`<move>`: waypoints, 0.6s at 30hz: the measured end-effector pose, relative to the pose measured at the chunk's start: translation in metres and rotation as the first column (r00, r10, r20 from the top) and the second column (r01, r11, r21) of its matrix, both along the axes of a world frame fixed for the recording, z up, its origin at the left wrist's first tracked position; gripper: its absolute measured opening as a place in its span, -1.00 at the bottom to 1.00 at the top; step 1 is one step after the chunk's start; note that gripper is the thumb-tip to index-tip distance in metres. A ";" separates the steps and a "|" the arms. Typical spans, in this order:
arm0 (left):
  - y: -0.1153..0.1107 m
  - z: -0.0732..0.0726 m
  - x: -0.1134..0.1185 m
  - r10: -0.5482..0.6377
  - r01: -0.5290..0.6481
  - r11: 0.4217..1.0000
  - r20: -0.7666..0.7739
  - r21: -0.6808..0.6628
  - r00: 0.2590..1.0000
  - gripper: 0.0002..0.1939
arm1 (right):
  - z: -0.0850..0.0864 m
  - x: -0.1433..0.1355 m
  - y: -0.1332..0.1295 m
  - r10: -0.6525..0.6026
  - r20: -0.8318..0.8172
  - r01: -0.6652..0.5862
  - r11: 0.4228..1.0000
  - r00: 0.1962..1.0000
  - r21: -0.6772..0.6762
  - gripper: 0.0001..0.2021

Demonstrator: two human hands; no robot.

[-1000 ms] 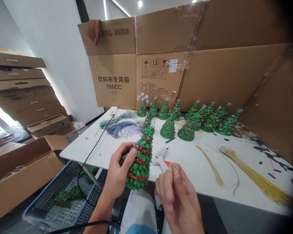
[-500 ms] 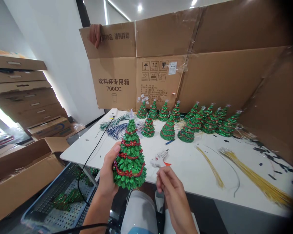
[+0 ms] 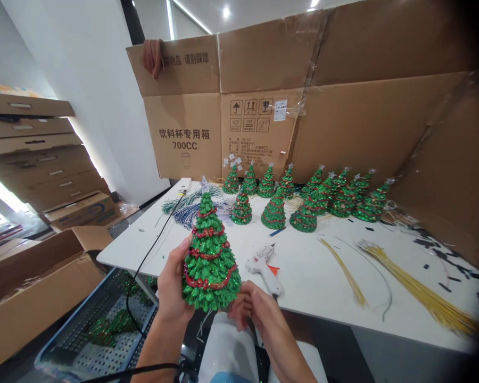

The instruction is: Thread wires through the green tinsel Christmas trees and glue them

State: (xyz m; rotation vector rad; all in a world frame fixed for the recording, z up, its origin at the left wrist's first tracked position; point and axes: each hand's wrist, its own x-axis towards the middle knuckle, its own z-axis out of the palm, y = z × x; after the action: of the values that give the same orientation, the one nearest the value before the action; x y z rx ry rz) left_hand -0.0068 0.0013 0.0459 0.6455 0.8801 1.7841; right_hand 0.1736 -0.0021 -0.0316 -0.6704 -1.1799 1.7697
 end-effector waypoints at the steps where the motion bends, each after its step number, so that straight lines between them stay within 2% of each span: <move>1: 0.000 0.001 0.002 -0.010 0.010 1.000 0.006 -0.010 1.000 -0.54 | 0.002 -0.001 -0.003 0.024 -0.030 -0.024 1.000 0.999 -0.005 -0.40; 5: -0.001 0.003 0.010 -0.076 0.076 0.997 -0.004 0.005 0.997 -0.52 | 0.008 -0.009 -0.013 0.062 -0.138 -0.066 0.998 0.989 -0.024 -0.35; 7: -0.003 0.002 0.013 -0.101 0.103 0.994 -0.051 0.039 0.994 -0.53 | 0.007 -0.013 -0.016 0.054 -0.186 -0.070 0.995 0.981 -0.076 -0.39; 12: -0.005 -0.006 0.013 -0.129 0.142 0.988 -0.173 0.063 0.976 -0.49 | -0.007 -0.016 -0.017 -0.068 -0.248 0.009 0.973 0.966 -0.229 -0.49; 15: -0.003 -0.010 0.009 -0.096 0.121 0.990 -0.296 0.067 0.950 -0.52 | -0.009 -0.014 -0.015 -0.108 -0.234 0.051 0.970 0.966 -0.239 -0.49; 18: -0.001 -0.012 0.007 -0.025 0.074 0.993 -0.437 0.097 0.899 -0.52 | -0.004 -0.015 -0.013 -0.148 -0.193 0.107 0.972 0.970 -0.207 -0.52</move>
State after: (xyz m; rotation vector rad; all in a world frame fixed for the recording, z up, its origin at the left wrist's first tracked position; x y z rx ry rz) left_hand 0.0002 -0.0001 0.0337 1.1620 1.0529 1.6769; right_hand 0.1588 -0.0153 -0.0355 -0.6424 -0.8114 1.8104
